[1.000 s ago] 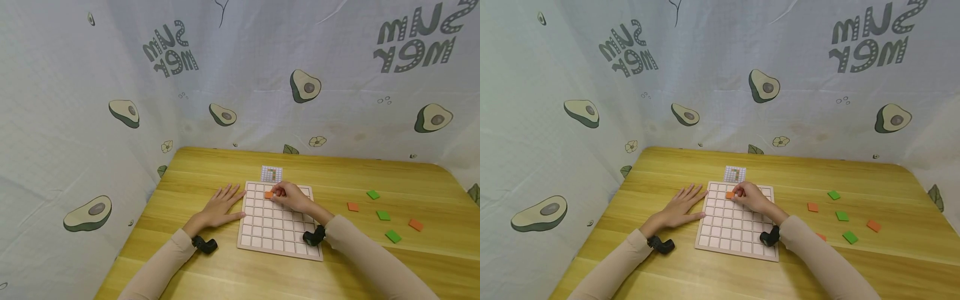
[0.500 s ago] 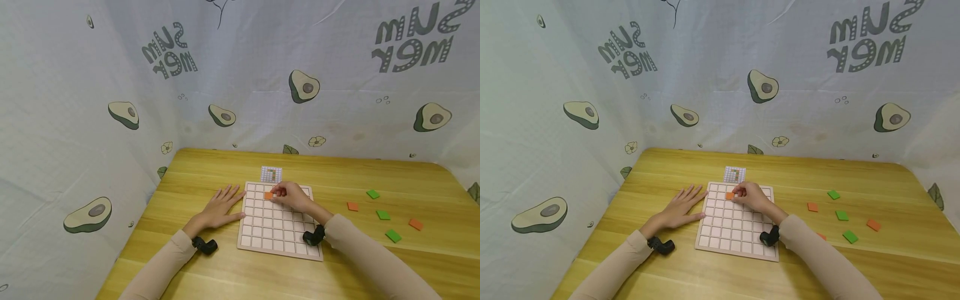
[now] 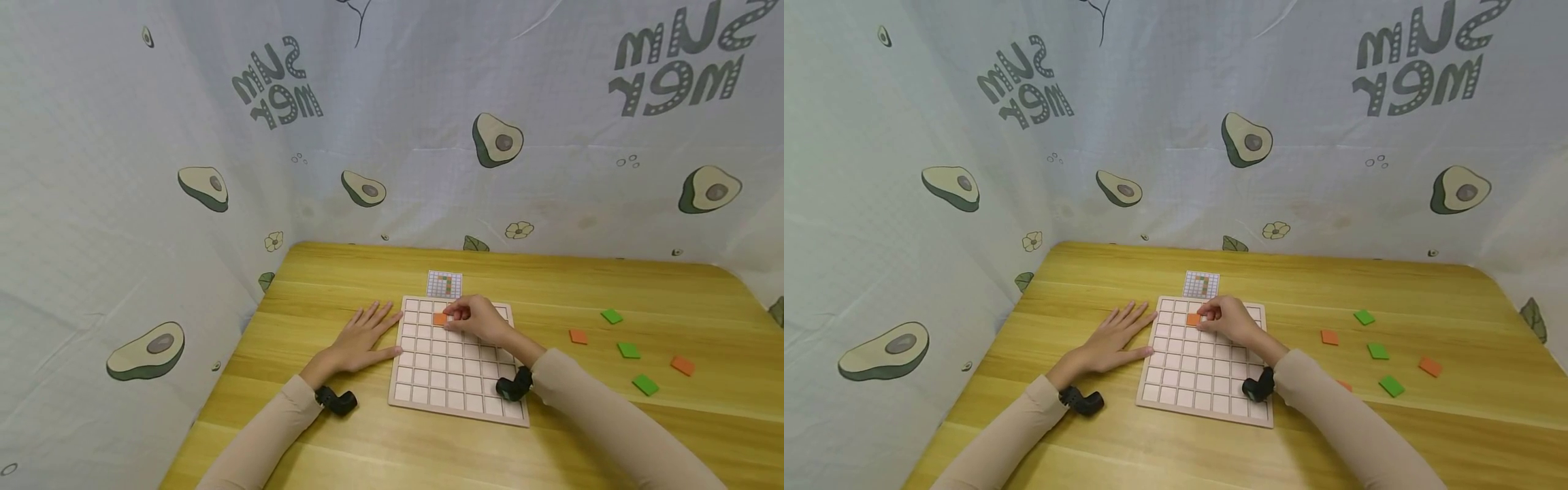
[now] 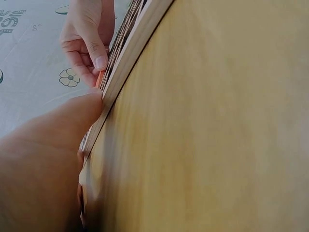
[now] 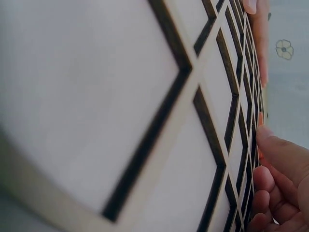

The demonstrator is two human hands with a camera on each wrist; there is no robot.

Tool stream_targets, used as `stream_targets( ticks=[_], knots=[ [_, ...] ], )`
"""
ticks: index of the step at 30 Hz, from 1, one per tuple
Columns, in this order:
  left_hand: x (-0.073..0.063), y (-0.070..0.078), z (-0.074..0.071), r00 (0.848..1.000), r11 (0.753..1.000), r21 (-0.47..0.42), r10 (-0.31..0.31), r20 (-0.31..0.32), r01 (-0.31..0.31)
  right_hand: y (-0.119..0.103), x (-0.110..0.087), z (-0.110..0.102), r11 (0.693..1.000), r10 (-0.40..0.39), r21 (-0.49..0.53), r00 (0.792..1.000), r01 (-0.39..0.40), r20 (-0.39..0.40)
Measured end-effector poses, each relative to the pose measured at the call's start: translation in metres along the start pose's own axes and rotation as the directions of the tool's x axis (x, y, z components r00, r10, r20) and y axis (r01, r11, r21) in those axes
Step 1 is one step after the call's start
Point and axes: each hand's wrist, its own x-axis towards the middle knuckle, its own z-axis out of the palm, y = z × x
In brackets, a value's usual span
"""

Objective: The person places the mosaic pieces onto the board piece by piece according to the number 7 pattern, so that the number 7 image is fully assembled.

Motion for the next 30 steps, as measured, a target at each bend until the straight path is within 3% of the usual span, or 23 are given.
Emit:
stream_targets(
  ticks=[18, 30],
  knots=[
    [0.001, -0.001, 0.001, 1.0, 1.0, 0.014, -0.012, 0.011, 0.012, -0.003, -0.003, -0.003, 0.998, 0.049, 0.035, 0.999, -0.049, -0.016],
    [0.001, -0.003, 0.002, 1.0, 1.0, 0.01, -0.013, 0.014, 0.013, -0.01, -0.007, -0.019, 0.999, -0.003, 0.032, 0.999, 0.004, -0.035]
  ],
)
